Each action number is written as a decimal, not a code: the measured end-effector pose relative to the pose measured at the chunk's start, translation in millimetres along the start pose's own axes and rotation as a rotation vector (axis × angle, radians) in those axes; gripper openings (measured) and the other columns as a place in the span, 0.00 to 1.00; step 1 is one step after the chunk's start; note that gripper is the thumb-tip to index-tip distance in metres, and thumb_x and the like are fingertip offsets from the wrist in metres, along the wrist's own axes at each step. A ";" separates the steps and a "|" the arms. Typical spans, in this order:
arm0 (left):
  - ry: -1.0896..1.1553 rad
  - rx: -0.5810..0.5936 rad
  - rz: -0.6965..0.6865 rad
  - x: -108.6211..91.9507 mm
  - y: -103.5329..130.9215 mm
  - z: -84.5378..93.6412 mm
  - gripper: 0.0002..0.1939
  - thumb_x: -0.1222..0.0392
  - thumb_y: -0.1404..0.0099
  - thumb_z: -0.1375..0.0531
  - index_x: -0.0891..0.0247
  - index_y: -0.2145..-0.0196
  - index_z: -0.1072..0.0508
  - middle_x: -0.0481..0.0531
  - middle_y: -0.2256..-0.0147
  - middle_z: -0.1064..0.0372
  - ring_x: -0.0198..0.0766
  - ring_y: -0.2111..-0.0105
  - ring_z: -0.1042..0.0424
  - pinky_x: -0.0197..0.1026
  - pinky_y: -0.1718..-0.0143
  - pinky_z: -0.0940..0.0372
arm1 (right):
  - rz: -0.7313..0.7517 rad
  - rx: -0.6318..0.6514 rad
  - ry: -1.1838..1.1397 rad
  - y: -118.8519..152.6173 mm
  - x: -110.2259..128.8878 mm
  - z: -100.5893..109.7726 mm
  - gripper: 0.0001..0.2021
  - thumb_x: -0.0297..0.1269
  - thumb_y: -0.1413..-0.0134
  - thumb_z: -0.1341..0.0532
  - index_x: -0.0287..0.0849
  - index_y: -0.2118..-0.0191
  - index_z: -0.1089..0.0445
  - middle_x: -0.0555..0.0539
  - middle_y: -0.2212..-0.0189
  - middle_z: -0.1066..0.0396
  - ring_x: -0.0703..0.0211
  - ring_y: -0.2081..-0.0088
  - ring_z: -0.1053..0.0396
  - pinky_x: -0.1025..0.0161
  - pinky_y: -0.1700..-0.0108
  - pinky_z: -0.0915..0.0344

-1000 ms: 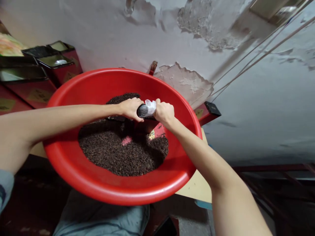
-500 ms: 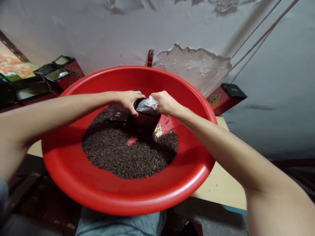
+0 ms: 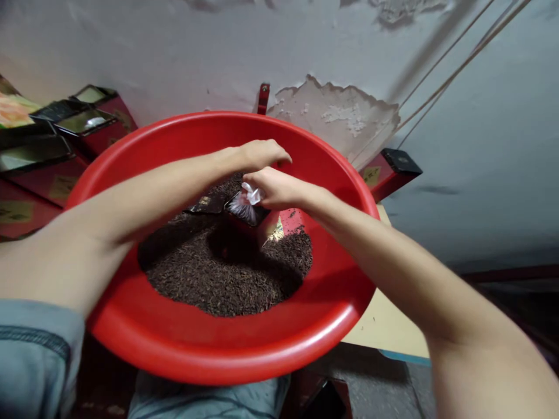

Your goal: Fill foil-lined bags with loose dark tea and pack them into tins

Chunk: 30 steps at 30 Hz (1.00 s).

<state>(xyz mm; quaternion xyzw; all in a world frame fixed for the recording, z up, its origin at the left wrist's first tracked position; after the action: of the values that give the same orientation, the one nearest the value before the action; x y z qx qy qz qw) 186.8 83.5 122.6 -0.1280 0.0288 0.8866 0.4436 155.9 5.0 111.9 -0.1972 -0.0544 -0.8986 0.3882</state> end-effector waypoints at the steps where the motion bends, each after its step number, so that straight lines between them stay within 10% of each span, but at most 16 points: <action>1: -0.047 0.021 0.035 0.5 2.3 -0.2 0.20 0.69 0.37 0.35 0.52 0.50 0.15 0.52 0.51 0.21 0.56 0.44 0.27 0.53 0.41 0.37 | -0.003 -0.018 -0.044 -1.4 0.2 0.3 0.08 0.31 0.45 0.34 0.42 0.71 0.35 0.50 0.73 0.31 0.63 0.70 0.40 0.63 0.67 0.45; 6: -0.153 -0.017 0.248 34.4 53.5 40.9 0.22 0.61 0.37 0.32 0.69 0.45 0.19 0.55 0.54 0.25 0.59 0.42 0.28 0.52 0.41 0.38 | -0.140 -0.090 -0.229 3.6 -16.8 -0.9 0.06 0.31 0.49 0.36 0.42 0.71 0.35 0.52 0.74 0.33 0.64 0.70 0.39 0.65 0.67 0.44; 10: 0.167 0.321 0.301 25.8 122.4 7.9 0.42 0.38 0.46 0.27 0.63 0.39 0.24 0.58 0.48 0.23 0.58 0.43 0.27 0.45 0.46 0.31 | -0.222 -0.157 -0.234 6.5 -18.4 -3.9 0.05 0.29 0.53 0.37 0.42 0.72 0.36 0.54 0.76 0.34 0.65 0.71 0.40 0.66 0.68 0.46; 13: 0.120 0.226 0.469 2.7 152.5 -25.9 0.64 0.29 0.44 0.32 0.74 0.24 0.49 0.78 0.28 0.47 0.70 0.32 0.39 0.54 0.36 0.37 | -0.311 -0.240 -0.138 5.7 -14.6 -4.0 0.08 0.26 0.53 0.39 0.43 0.75 0.39 0.54 0.77 0.36 0.66 0.73 0.41 0.65 0.69 0.49; 20: 0.115 -0.104 0.515 -16.6 141.0 -53.8 0.66 0.36 0.45 0.33 0.71 0.22 0.60 0.79 0.29 0.45 0.72 0.32 0.43 0.65 0.33 0.44 | -0.417 -0.231 -0.015 15.8 -13.8 -1.3 0.08 0.21 0.53 0.41 0.42 0.71 0.35 0.50 0.72 0.29 0.63 0.71 0.36 0.66 0.68 0.45; 30: -0.076 0.382 0.095 21.0 89.6 -25.7 0.55 0.54 0.56 0.27 0.53 0.30 0.37 0.57 0.37 0.27 0.60 0.39 0.29 0.55 0.36 0.39 | -0.148 -0.009 0.457 16.4 9.0 -1.8 0.13 0.22 0.41 0.41 0.33 0.53 0.22 0.40 0.65 0.22 0.60 0.70 0.34 0.62 0.66 0.45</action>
<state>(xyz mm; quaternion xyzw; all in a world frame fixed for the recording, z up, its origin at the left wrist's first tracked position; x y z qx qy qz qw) 108.8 41.4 86.9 -0.0064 0.1858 0.8891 0.4182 161.6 -12.9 112.9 0.0140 0.0247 -0.9461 0.3227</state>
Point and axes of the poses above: each hand's wrist, its own y-axis away from the middle knuckle, its own z-axis out of the back of the hand, x = y × z, the point moved 9 cm from there along -y, towards the middle knuckle
